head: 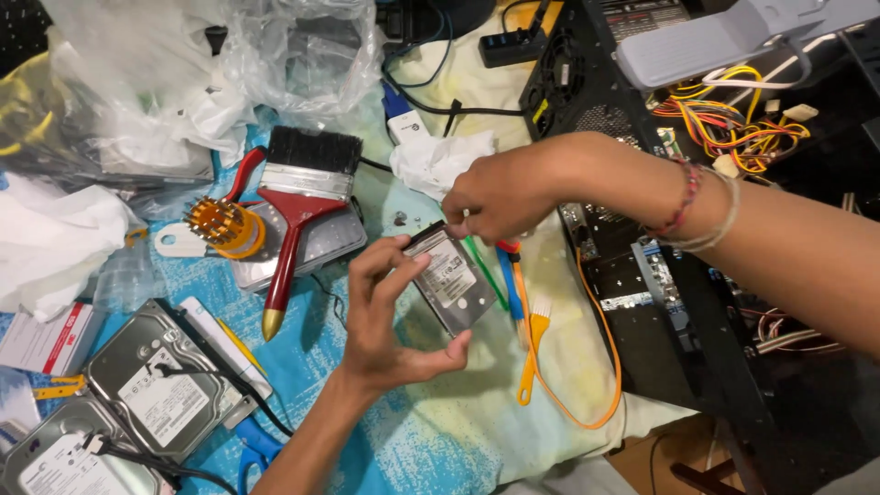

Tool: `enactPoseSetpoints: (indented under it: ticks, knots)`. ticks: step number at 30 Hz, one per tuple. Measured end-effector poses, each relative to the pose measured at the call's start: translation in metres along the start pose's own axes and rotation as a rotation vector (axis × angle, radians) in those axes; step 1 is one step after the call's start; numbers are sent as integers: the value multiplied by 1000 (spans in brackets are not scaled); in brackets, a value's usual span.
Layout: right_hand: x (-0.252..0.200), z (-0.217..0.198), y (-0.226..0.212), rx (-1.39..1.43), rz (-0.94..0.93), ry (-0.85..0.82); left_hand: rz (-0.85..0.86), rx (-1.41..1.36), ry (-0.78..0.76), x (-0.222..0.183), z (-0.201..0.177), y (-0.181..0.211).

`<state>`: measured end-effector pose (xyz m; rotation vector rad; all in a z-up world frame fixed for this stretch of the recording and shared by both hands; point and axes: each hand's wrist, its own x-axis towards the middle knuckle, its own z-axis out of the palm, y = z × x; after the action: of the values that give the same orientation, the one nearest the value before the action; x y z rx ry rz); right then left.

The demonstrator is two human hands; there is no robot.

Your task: Repairing a computer by unfastening components with a screwdriver and repositioning internal hardware.

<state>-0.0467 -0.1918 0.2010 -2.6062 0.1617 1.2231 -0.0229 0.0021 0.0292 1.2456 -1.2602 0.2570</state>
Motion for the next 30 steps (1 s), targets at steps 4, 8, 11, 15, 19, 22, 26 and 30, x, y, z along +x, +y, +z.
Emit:
enactPoseSetpoints:
  ticks: [4, 8, 11, 15, 19, 22, 26, 30]
  knots:
    - [-23, 18, 13, 100, -87, 70, 61, 24, 18, 11, -1, 12]
    - [-50, 36, 17, 184, -72, 175, 69, 122, -112, 21, 2, 28]
    - [-75, 44, 20, 289, -63, 206, 127, 109, -128, 34, 9, 39]
    - [-102, 54, 36, 392, -161, 337, 196, 79, -122, 59, 24, 52]
    - [-126, 66, 64, 450, -320, 569, 256, 56, -98, 87, 51, 65]
    - [-150, 75, 87, 476, -287, 717, 284, 8, -99, 107, 73, 72]
    - [-178, 87, 122, 591, -322, 860, 285, -103, -254, 134, 103, 75]
    - [-189, 107, 162, 786, -342, 906, 222, -218, -435, 152, 135, 75]
